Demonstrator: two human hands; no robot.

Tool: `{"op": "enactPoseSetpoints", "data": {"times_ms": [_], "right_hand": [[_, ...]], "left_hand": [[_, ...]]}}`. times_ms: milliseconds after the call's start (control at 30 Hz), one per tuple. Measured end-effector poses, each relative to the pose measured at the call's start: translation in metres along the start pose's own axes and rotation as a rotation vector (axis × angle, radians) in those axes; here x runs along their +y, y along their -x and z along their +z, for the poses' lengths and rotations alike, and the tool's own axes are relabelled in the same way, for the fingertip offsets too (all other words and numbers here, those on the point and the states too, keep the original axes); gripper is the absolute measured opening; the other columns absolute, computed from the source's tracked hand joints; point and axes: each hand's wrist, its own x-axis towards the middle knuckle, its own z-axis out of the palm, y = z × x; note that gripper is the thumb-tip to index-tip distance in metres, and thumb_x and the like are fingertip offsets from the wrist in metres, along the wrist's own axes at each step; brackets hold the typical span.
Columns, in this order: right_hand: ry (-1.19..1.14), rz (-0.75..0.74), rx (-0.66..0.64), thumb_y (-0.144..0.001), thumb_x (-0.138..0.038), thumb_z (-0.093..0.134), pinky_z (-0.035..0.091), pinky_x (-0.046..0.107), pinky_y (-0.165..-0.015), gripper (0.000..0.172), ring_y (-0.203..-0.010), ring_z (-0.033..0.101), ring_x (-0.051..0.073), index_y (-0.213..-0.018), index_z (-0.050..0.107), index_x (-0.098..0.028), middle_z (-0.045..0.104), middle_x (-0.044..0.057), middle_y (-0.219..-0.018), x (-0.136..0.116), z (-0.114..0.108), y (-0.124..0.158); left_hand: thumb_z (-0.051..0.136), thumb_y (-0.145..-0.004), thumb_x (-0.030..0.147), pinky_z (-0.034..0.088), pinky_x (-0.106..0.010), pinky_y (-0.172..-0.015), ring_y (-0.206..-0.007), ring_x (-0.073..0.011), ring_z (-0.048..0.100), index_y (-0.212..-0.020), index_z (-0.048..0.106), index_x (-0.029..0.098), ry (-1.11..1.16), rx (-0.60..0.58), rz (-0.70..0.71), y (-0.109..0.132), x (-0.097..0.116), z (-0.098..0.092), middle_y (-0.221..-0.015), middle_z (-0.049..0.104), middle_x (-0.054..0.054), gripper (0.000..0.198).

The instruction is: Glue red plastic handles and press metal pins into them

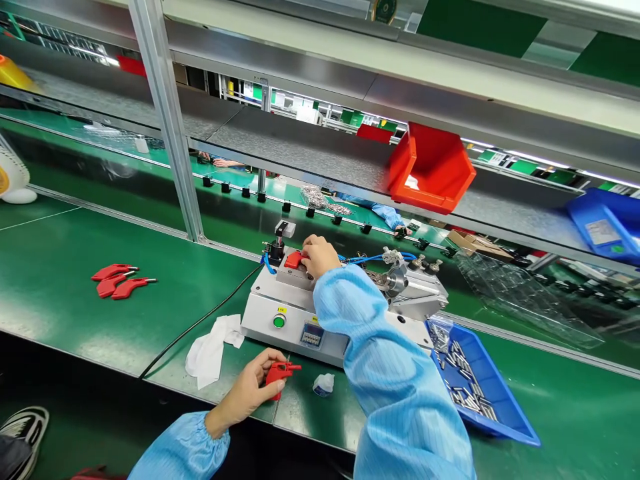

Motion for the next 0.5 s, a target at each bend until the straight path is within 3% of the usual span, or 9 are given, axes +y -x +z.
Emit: {"op": "enactPoseSetpoints", "data": {"times_ms": [133, 167, 233, 333, 400, 500], "right_hand": [[-0.205, 0.112, 0.360, -0.097, -0.022, 0.060, 0.057, 0.045, -0.099, 0.012, -0.109, 0.065, 0.028, -0.100, 0.072, -0.020, 0.068, 0.012, -0.113, 0.002, -0.028, 0.019], [-0.267, 0.120, 0.397, -0.098, -0.026, 0.060, 0.058, 0.043, -0.096, 0.013, -0.107, 0.066, 0.027, -0.103, 0.071, -0.021, 0.069, 0.011, -0.112, 0.003, -0.035, 0.031], [-0.331, 0.092, 0.329, -0.098, -0.033, 0.061, 0.060, 0.040, -0.090, 0.016, -0.101, 0.068, 0.026, -0.104, 0.071, -0.022, 0.071, 0.010, -0.109, 0.006, -0.043, 0.064], [-0.280, 0.037, 0.156, -0.096, -0.034, 0.061, 0.060, 0.040, -0.085, 0.015, -0.094, 0.070, 0.027, -0.098, 0.072, -0.024, 0.073, 0.009, -0.102, 0.013, -0.039, 0.118], [-0.231, 0.055, 0.127, -0.096, -0.031, 0.058, 0.060, 0.041, -0.084, 0.015, -0.092, 0.071, 0.027, -0.095, 0.072, -0.025, 0.074, 0.009, -0.099, 0.018, -0.028, 0.147], [-0.196, 0.110, 0.188, -0.098, -0.032, 0.056, 0.061, 0.043, -0.086, 0.017, -0.098, 0.072, 0.029, -0.098, 0.072, -0.025, 0.074, 0.011, -0.101, 0.021, -0.014, 0.172]], "left_hand": [[0.080, -0.079, 0.029, 0.055, -0.028, -0.077, -0.085, -0.0176, 0.066, -0.106, 0.067, 0.020, -0.059, 0.058, 0.045, -0.002, 0.002, 0.001, -0.097, 0.072, -0.004, 0.032], [0.079, -0.079, 0.030, 0.055, -0.029, -0.077, -0.084, -0.0182, 0.066, -0.105, 0.067, 0.020, -0.070, 0.079, 0.054, -0.002, 0.002, 0.001, -0.096, 0.072, -0.005, 0.030], [0.078, -0.079, 0.032, 0.056, -0.030, -0.074, -0.082, -0.0196, 0.067, -0.104, 0.068, 0.020, -0.099, 0.120, 0.057, 0.000, 0.003, 0.003, -0.094, 0.073, -0.005, 0.029], [0.075, -0.084, 0.034, 0.058, -0.034, -0.078, -0.087, -0.0231, 0.071, -0.107, 0.070, 0.021, -0.192, 0.136, 0.080, 0.007, 0.013, 0.009, -0.098, 0.076, -0.007, 0.027], [0.071, -0.090, 0.033, 0.059, -0.036, -0.084, -0.095, -0.0251, 0.073, -0.111, 0.070, 0.022, -0.276, 0.105, 0.169, 0.009, 0.032, 0.014, -0.104, 0.077, -0.009, 0.024], [0.064, -0.097, 0.032, 0.057, -0.037, -0.094, -0.103, -0.0254, 0.072, -0.119, 0.068, 0.022, -0.439, 0.095, 0.401, -0.008, 0.082, 0.016, -0.108, 0.076, -0.009, 0.024]]}}
